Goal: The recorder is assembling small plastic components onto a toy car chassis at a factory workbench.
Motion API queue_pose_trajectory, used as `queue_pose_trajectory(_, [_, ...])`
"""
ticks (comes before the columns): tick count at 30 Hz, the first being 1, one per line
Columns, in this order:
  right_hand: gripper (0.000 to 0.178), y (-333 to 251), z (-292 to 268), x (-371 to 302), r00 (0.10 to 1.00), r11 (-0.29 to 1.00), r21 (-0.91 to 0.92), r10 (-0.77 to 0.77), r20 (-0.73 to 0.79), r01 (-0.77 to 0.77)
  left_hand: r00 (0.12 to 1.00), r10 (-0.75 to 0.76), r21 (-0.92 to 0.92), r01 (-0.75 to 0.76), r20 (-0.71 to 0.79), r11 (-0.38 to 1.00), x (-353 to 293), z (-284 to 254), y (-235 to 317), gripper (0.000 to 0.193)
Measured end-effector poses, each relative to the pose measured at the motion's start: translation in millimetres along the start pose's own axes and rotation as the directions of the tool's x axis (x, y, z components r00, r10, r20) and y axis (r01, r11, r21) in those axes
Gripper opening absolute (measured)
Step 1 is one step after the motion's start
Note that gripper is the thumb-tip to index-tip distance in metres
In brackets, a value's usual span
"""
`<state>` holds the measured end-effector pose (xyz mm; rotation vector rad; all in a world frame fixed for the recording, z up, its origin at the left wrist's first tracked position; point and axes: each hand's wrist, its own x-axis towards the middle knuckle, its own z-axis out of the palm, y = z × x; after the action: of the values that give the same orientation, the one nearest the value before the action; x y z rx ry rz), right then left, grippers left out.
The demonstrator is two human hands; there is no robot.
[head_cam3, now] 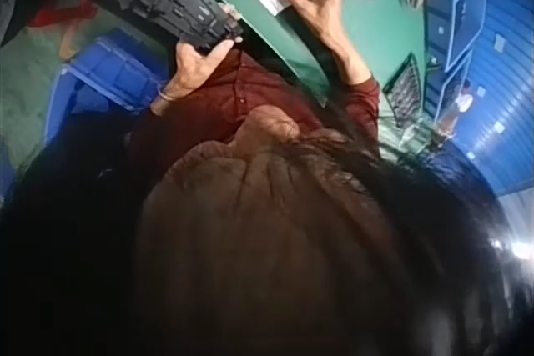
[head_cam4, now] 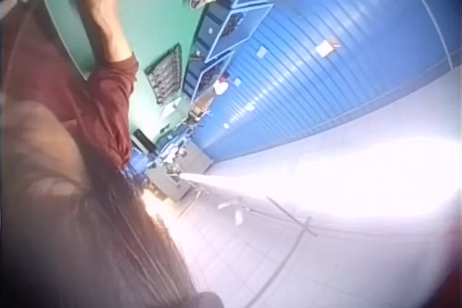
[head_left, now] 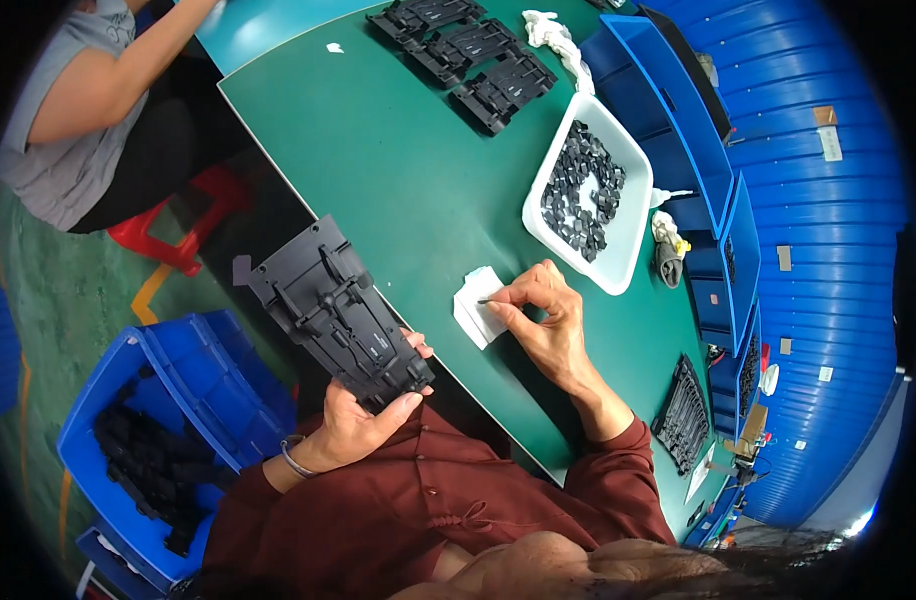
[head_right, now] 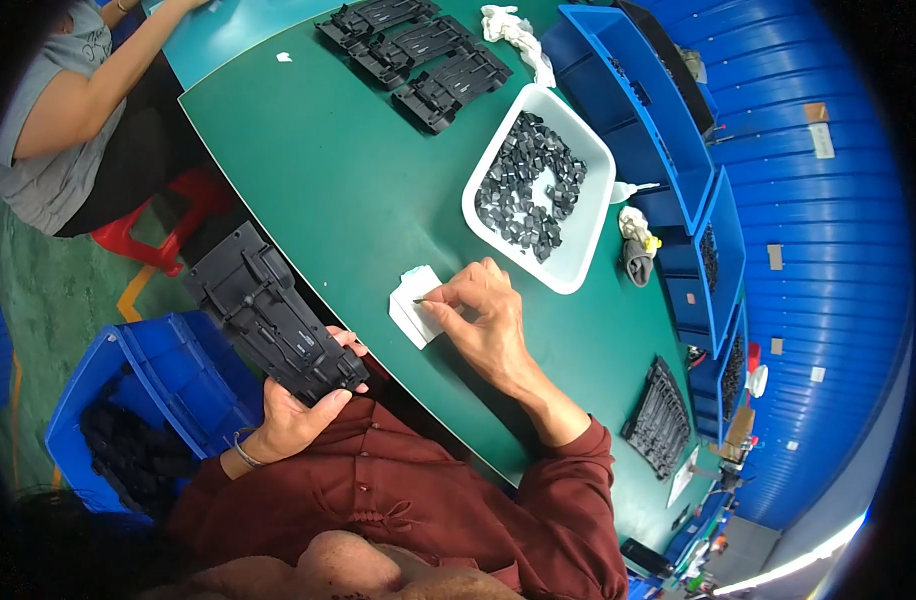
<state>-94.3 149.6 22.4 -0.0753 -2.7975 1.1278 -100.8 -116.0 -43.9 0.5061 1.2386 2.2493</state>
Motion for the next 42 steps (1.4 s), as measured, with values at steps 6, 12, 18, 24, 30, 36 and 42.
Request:
queue_pose_trajectory(6, [0.009, -2, 0, 0, 0.998, 0.993, -0.099, -0.068, -0.013, 0.067, 1.000, -0.008, 0.015, 0.008, -0.008, 1.000, -4, -5, -2, 0.061])
queue_pose_trajectory(12, [0.012, -4, 1, -2, 0.995, 0.983, -0.158, -0.101, -0.015, 0.098, 1.000, -0.009, -0.014, 0.009, -0.029, 1.000, -3, -3, -6, 0.059])
queue_pose_trajectory(18, [0.013, -3, 4, -4, 0.991, 0.975, -0.184, -0.129, -0.028, 0.122, 1.000, -0.003, -0.007, 0.002, -0.023, 1.000, -3, -3, -7, 0.058])
queue_pose_trajectory(24, [0.014, -3, 5, -3, 0.988, 0.971, -0.196, -0.149, -0.038, 0.139, 1.000, 0.003, -0.006, -0.003, -0.021, 1.000, -4, -3, -8, 0.060])
queue_pose_trajectory(30, [0.014, -6, 5, -2, 0.985, 0.958, -0.237, -0.170, -0.027, 0.159, 1.000, 0.002, -0.007, -0.002, -0.002, 1.000, -5, -4, -9, 0.062])
queue_pose_trajectory(36, [0.017, -7, 2, -2, 0.988, 0.973, -0.184, -0.148, -0.038, 0.139, 1.000, 0.014, -0.040, -0.013, 0.014, 0.999, -4, -5, -11, 0.062])
queue_pose_trajectory(42, [0.031, -19, -10, 0, 0.875, 0.662, -0.602, -0.463, 0.139, 0.446, 0.999, 0.047, 0.052, -0.047, -0.004, 0.998, -6, -5, -12, 0.060])
